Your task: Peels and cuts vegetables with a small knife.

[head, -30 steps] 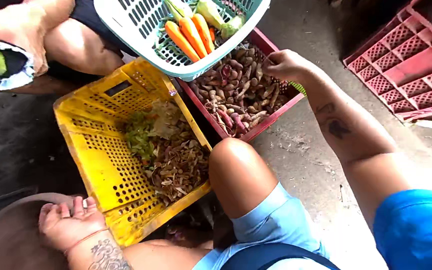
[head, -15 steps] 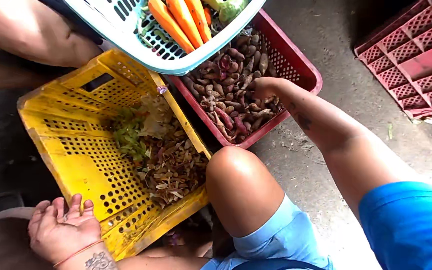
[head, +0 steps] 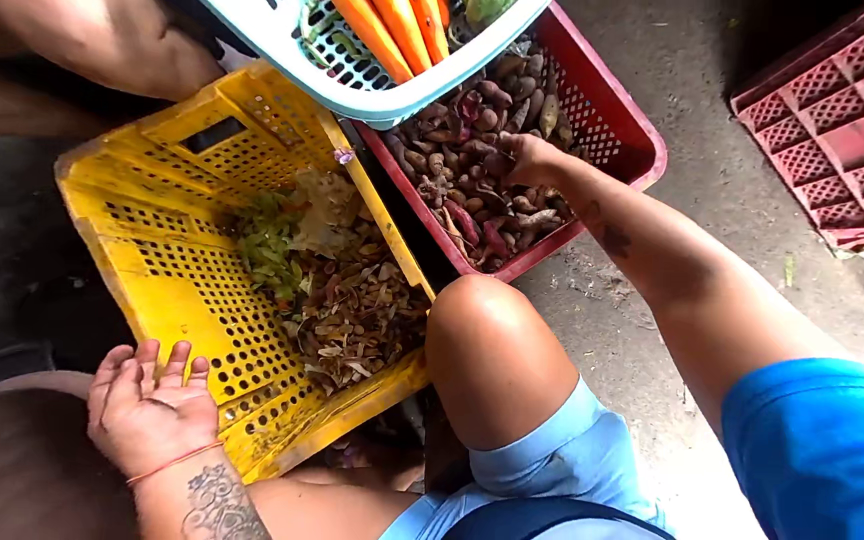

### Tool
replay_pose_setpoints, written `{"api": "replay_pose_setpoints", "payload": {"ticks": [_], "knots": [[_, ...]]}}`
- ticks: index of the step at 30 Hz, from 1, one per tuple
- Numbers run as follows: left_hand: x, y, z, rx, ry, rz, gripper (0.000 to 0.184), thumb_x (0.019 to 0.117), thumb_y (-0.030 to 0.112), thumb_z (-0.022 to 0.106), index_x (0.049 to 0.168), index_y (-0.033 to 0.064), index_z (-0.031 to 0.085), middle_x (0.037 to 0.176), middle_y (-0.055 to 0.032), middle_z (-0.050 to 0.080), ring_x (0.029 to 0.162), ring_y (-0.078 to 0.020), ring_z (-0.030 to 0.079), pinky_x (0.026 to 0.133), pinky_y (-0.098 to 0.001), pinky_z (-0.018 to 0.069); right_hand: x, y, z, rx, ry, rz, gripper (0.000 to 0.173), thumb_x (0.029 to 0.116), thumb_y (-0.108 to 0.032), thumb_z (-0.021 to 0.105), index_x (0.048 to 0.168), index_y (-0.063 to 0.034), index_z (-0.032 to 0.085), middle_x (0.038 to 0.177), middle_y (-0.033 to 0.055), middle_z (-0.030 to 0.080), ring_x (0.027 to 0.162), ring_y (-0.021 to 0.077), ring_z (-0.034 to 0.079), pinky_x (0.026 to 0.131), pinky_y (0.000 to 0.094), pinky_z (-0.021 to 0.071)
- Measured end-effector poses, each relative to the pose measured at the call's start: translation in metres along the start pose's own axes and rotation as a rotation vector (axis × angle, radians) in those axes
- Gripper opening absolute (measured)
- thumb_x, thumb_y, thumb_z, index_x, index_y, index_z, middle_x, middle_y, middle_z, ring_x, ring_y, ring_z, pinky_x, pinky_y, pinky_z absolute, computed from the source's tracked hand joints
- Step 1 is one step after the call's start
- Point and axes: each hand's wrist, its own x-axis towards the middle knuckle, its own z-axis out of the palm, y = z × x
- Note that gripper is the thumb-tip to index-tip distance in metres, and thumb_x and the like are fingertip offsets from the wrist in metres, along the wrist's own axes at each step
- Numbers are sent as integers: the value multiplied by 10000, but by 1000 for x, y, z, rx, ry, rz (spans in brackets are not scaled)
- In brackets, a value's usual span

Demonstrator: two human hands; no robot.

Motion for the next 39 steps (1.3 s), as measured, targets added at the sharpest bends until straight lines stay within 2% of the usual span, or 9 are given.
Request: {"api": "replay_pose_setpoints", "payload": {"ticks": [7, 12, 16, 18, 21, 23, 27, 30, 39], "knots": [[-13, 12, 1, -53, -107, 61, 227, 1112, 153, 321, 1236, 176, 509, 1077, 21, 689, 896, -134, 706, 733, -291, 578, -101, -74, -63, 143, -135, -179, 562, 860, -104, 819, 1324, -29, 512, 1139, 196, 671, 944, 282, 692, 797, 479, 589], [-45, 19, 7, 141, -513, 340, 394, 1068, 159, 441, 1454, 86, 430, 1235, 21, 631, 992, -79, 675, 832, -275, 580, -143, -140, -51, 234, -259, -522, 359, 890, -51, 746, 1234, -9, 651, 964, 68, 725, 761, 67, 670, 687, 243, 577], [-71, 23, 10, 136, -813, 402, 457, 1051, 231, 473, 1471, 50, 460, 1294, -38, 650, 1000, -123, 694, 830, -319, 599, -158, -224, -11, 199, -377, -774, 292, 939, -58, 693, 1222, 13, 678, 950, 41, 749, 787, 33, 693, 756, 215, 593], [-77, 23, 6, 5, -918, 377, 553, 1035, 428, 541, 1472, 95, 476, 1314, 2, 657, 985, -109, 701, 808, -301, 606, -164, -268, 17, 82, -376, -876, 259, 919, -102, 743, 1157, -7, 700, 898, 35, 725, 757, 52, 663, 733, 254, 578], [-82, 30, -5, -261, -864, 298, 343, 984, 337, 667, 1266, 148, 616, 1078, 21, 724, 774, -64, 683, 658, -226, 590, -169, -313, 61, 19, -277, -954, 306, 887, -182, 793, 1106, -22, 652, 889, 74, 669, 765, 136, 624, 722, 354, 551], [-78, 34, -18, -381, -771, 281, 186, 1023, 242, 602, 1183, 165, 658, 1017, 20, 723, 717, -34, 644, 627, -182, 552, -171, -327, 84, 181, -243, -915, 387, 959, -210, 716, 1250, 11, 590, 922, 90, 677, 760, 134, 639, 716, 343, 571], [-66, 37, -38, -490, -617, 233, 193, 1064, 197, 497, 1175, 149, 649, 988, -5, 705, 715, -44, 635, 630, -178, 543, -187, -327, 131, 606, -303, -752, 530, 1071, -408, 347, 1573, -237, 345, 769, 24, 552, 521, 78, 472, 431, 209, 392], [-66, 38, -41, -469, -588, 197, 188, 1070, 182, 473, 1176, 143, 622, 998, 3, 700, 733, -42, 639, 649, -185, 548, -186, -321, 157, 643, -368, -796, 564, 1066, -286, 314, 1620, -198, 251, 775, 10, 541, 583, 77, 500, 511, 227, 437], [-72, 36, -29, -421, -678, 222, 180, 1061, 179, 511, 1181, 165, 644, 1032, 7, 710, 730, -32, 635, 636, -174, 540, -181, -308, 163, 652, -368, -795, 485, 1062, -198, 403, 1543, -144, 369, 915, 26, 627, 606, 49, 529, 535, 196, 462]]}}
